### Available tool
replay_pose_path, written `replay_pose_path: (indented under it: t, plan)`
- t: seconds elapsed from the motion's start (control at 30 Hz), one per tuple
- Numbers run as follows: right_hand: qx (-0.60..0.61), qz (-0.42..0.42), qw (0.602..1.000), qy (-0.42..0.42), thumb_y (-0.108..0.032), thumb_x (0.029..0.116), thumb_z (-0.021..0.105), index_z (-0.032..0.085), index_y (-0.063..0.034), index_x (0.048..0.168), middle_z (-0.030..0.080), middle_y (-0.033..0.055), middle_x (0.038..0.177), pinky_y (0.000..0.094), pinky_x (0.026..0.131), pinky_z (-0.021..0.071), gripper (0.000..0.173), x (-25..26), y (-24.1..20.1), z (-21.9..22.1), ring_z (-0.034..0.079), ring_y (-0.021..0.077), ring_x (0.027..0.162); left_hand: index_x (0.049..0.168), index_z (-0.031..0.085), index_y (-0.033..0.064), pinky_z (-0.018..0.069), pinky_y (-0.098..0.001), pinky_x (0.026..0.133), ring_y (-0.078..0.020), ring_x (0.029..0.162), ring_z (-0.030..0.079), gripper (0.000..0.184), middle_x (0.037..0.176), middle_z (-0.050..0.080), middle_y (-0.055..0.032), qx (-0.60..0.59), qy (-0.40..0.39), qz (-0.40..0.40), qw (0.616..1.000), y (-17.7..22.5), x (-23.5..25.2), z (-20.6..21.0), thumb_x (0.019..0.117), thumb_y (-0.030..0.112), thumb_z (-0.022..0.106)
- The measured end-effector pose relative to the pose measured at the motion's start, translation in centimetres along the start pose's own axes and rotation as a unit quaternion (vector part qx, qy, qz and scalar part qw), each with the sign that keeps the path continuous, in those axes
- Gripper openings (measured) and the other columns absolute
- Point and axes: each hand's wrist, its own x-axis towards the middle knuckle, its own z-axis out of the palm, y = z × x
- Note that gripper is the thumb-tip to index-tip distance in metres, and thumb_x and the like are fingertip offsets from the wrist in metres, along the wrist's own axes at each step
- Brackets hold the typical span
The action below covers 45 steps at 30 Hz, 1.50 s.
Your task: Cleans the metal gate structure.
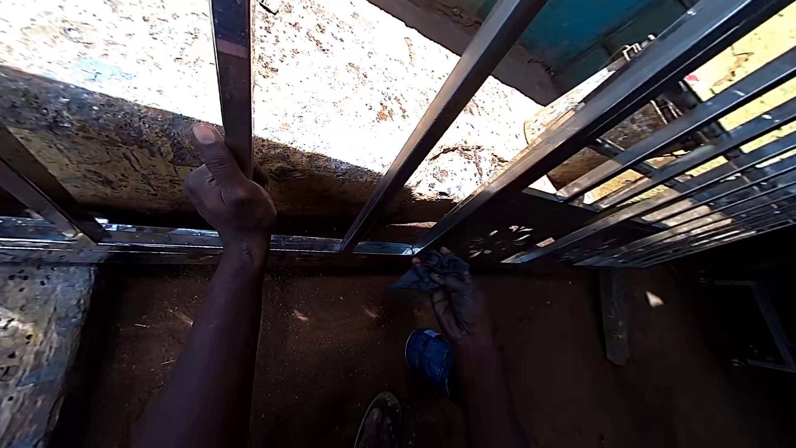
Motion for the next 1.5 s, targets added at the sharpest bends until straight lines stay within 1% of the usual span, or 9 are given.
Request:
replay_pose_path:
  t: [0.07,0.17,0.3,0.43,0.6,0.7,1.23,1.33,1.5]
  plan:
    - [-0.137,-0.166,0.976,0.017,0.019,0.0877,0.060,0.059,0.0008,0.128,0.071,0.0103,0.105,0.0304,0.076,0.0627,0.044,0.4,-0.4,-1.1,0.072,0.0154,0.087,0.068,0.044,0.0246,0.0367,-0.0236,0.043,-0.0021,0.042,0.041,0.053,0.051,0.039,0.0134,0.003,-0.006,0.004,1.000,-0.1,0.0,-0.1,0.1107,0.046,0.021]
    - [-0.273,-0.470,0.838,0.058,0.008,0.0770,0.079,0.065,0.0076,0.114,0.071,0.0054,0.105,0.0237,0.085,0.0620,0.040,1.6,-0.5,-2.2,0.072,0.0074,0.094,0.068,0.045,0.0239,0.0383,-0.0252,0.045,-0.0028,0.044,0.043,0.053,0.052,0.040,0.0129,0.013,-0.007,0.005,1.000,-0.3,0.0,-0.1,0.1104,0.046,0.022]
    - [-0.402,-0.622,0.670,0.045,-0.011,0.0806,0.077,0.069,-0.0014,0.098,0.064,0.0089,0.102,0.0258,0.086,0.0590,0.022,3.6,3.3,-1.9,0.067,0.0128,0.097,0.067,0.043,0.0246,0.0374,-0.0253,0.046,-0.0028,0.044,0.042,0.052,0.052,0.039,0.0133,0.011,-0.010,0.011,1.000,-0.2,-0.1,-0.1,0.1109,0.043,0.022]
    - [-0.683,-0.503,0.529,0.028,-0.013,0.0886,0.066,0.075,-0.0125,0.125,0.070,0.0209,0.098,0.0535,0.070,0.0551,0.037,4.1,7.5,-2.7,0.068,0.0403,0.085,0.067,0.045,0.0244,0.0386,-0.0270,0.046,-0.0037,0.044,0.044,0.053,0.052,0.041,0.0127,0.024,-0.009,0.000,1.000,-0.1,-0.1,-0.1,0.1103,0.045,0.023]
    - [-0.848,-0.195,0.491,-0.035,-0.020,0.1021,0.050,0.037,-0.0122,0.161,0.075,0.0169,0.102,0.0513,0.076,0.0576,0.060,1.1,6.1,-0.7,0.074,0.0360,0.086,0.066,0.043,0.0242,0.0387,-0.0272,0.046,-0.0039,0.044,0.044,0.054,0.051,0.041,0.0124,0.023,-0.014,0.005,1.000,-0.2,0.1,-0.2,0.1102,0.045,0.022]
    - [-0.868,-0.071,0.491,-0.033,-0.026,0.1040,0.049,0.035,-0.0194,0.161,0.073,0.0193,0.109,0.0542,0.084,0.0552,0.059,2.4,4.6,2.2,0.071,0.0381,0.101,0.066,0.042,0.0251,0.0400,-0.0265,0.045,-0.0035,0.043,0.045,0.053,0.051,0.041,0.0131,0.012,-0.016,0.000,1.000,0.1,0.1,0.0,0.1108,0.044,0.021]
    - [-0.866,-0.025,0.494,-0.076,-0.031,0.1039,0.050,0.037,-0.0249,0.161,0.073,0.0172,0.106,0.0536,0.087,0.0539,0.059,1.1,3.3,1.5,0.070,0.0358,0.101,0.066,0.043,0.0238,0.0381,-0.0280,0.044,-0.0053,0.042,0.042,0.056,0.050,0.040,0.0115,0.021,-0.026,-0.012,0.999,0.0,0.3,-0.2,0.1105,0.047,0.020]
    - [-0.796,0.005,0.584,-0.159,-0.025,0.1014,0.054,0.071,-0.0147,0.122,0.073,0.0128,0.105,0.0564,0.089,0.0528,0.029,0.8,0.3,-0.9,0.069,0.0306,0.102,0.065,0.042,0.0240,0.0374,-0.0298,0.045,-0.0058,0.043,0.042,0.055,0.051,0.039,0.0111,0.035,-0.020,-0.005,0.999,-0.4,0.3,-0.2,0.1098,0.049,0.021]
    - [-0.638,-0.250,0.724,-0.079,-0.008,0.0940,0.066,0.074,-0.0049,0.118,0.070,0.0157,0.101,0.0497,0.079,0.0543,0.025,0.8,-4.9,-2.3,0.067,0.0269,0.089,0.064,0.043,0.0240,0.0372,-0.0291,0.046,-0.0049,0.043,0.042,0.055,0.051,0.039,0.0117,0.048,-0.009,-0.006,0.999,-0.4,0.2,-0.1,0.1095,0.049,0.022]
